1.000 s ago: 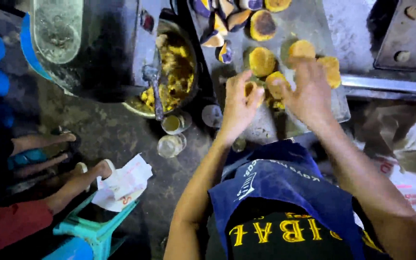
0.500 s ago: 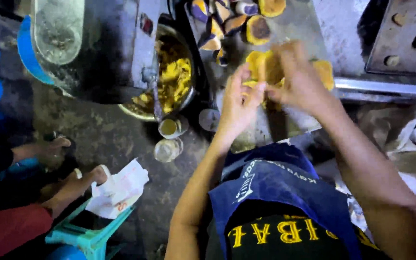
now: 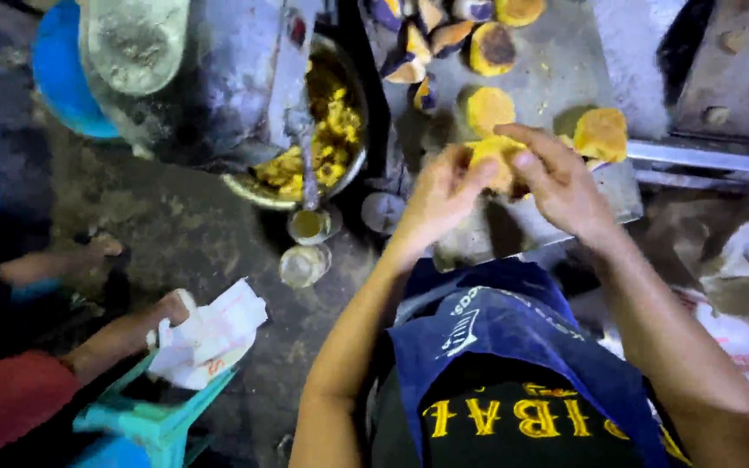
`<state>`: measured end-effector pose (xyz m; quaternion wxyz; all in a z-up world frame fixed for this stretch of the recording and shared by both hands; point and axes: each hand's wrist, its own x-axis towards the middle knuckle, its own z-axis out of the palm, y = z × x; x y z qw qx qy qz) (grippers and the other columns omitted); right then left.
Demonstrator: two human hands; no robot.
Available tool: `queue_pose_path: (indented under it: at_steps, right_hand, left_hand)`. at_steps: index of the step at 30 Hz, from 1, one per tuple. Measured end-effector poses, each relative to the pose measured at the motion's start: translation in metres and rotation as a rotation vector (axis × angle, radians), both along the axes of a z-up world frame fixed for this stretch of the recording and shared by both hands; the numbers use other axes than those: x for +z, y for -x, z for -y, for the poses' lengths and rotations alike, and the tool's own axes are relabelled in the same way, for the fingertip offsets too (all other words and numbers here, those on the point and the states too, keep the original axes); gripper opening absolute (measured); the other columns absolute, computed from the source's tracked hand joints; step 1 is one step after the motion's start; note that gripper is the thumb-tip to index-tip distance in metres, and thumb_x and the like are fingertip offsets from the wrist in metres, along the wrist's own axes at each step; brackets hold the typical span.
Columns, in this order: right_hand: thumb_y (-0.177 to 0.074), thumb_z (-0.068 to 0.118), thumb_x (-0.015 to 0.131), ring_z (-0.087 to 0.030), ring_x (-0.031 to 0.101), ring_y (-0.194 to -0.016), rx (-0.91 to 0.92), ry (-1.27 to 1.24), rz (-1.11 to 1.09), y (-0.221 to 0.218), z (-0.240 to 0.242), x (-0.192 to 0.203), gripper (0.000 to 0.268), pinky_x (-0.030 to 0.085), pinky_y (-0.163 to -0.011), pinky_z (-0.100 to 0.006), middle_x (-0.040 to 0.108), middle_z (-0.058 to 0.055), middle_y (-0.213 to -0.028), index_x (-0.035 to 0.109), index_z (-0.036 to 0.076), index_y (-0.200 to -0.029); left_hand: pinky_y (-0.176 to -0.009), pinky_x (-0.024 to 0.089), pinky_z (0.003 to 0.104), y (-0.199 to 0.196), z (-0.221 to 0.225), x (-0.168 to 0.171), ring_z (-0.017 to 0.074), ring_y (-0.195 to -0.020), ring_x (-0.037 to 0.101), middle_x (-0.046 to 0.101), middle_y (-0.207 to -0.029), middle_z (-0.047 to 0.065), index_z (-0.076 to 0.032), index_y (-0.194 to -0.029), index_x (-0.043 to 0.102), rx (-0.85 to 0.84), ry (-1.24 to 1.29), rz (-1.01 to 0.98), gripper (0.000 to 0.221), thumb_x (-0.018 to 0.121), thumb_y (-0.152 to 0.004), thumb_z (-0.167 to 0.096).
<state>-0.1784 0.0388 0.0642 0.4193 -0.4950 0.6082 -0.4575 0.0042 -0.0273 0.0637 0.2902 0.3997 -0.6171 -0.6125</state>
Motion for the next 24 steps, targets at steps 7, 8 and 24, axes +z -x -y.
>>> queue_pose_path:
  at_steps: [7, 8, 24]
  right_hand:
    - [-0.118, 0.041, 0.041, -0.023, 0.058, -0.053, -0.306, 0.039, 0.155, -0.019, -0.013, -0.018, 0.045, 0.050, -0.044, -0.031, 0.053, -0.016, -0.074, 0.062, 0.002, -0.128]
    - [-0.118, 0.041, 0.041, -0.023, 0.058, -0.053, -0.304, 0.039, 0.154, -0.015, -0.010, -0.033, 0.045, 0.050, -0.044, -0.031, 0.053, -0.016, -0.074, 0.062, 0.002, -0.128]
    - [-0.102, 0.028, 0.074, -0.008, 0.059, -0.061, -0.299, -0.059, 0.381, 0.008, 0.012, -0.055, 0.036, 0.048, -0.045, -0.019, 0.059, -0.004, -0.081, 0.055, 0.005, -0.122]
  left_hand:
    - [-0.071, 0.057, 0.046, 0.023, -0.025, 0.025, 0.0367, -0.079, 0.074, 0.069, -0.077, 0.016, -0.010, -0.095, 0.064, 0.041, 0.016, 0.085, 0.052, 0.052, -0.093, -0.061]
    - [-0.071, 0.057, 0.046, 0.025, -0.028, 0.026, 0.0367, -0.079, 0.074, 0.069, -0.077, 0.016, -0.010, -0.095, 0.064, 0.043, 0.015, 0.085, 0.052, 0.052, -0.093, -0.061]
    - [-0.066, 0.057, 0.030, -0.009, -0.016, -0.044, 0.0155, -0.077, 0.067, 0.070, -0.090, 0.012, 0.000, -0.120, 0.064, 0.030, -0.118, -0.362, 0.026, 0.071, -0.095, -0.009]
